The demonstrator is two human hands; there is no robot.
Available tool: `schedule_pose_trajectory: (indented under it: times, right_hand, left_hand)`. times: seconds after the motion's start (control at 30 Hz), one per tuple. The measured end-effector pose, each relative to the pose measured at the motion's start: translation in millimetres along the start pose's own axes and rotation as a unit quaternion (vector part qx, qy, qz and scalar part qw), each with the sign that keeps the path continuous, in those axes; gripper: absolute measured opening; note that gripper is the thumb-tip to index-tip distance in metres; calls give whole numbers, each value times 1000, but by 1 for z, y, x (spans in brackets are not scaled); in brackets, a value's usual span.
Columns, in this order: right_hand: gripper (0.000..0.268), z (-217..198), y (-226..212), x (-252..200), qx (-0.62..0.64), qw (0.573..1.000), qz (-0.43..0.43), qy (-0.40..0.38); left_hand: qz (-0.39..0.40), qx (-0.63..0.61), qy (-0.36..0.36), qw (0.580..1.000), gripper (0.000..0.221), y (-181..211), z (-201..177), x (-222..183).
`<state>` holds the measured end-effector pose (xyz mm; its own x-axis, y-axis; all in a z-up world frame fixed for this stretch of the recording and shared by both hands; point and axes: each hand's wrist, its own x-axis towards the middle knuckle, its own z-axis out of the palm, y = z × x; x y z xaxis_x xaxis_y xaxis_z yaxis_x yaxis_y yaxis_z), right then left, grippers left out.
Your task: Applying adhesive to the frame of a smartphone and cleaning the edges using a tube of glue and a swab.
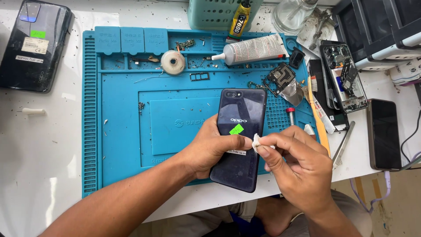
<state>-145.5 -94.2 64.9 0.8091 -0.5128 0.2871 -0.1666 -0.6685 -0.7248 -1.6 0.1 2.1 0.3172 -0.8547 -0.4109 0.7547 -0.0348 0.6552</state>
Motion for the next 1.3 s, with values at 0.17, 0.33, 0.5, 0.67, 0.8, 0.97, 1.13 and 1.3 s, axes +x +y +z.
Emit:
schedule_pose_trajectory:
  times: [0.17,0.33,0.5,0.67,0.8,0.97,1.13,1.3]
  right_hand:
    - [11,-1,2,-10,32,999,-24,-4]
    - [16,-1,7,-23,39,999,-23,-15]
    - [16,-1,10,-33,88,994,-52,-26]
    - [16,-3,9,-41,85,995,-47,-36]
    - [16,-5,11,-46,76,993,-73,-45]
    - [14,-20,6,-36,122,986,-83,-74]
    - [15,-25,12,12,50,996,-66,21]
    - [16,-6,17,47,-13,993,-112,35]
  left_hand:
    - [-16,14,15,1000,42,2,1,0]
    - [-13,-2,14,1000,39,2,-1,1]
    - [-3,14,20,1000,32,-2,-3,2]
    - [3,12,20,1000,37,-3,-3,4]
    - [6,-2,19,1000,39,-4,-3,4]
    - [-11,-16,17,1000,34,2,-1,2]
    - [-20,6,-6,1000,45,2,2,-1]
    - [-25,0,-1,1000,41,2,2,-1]
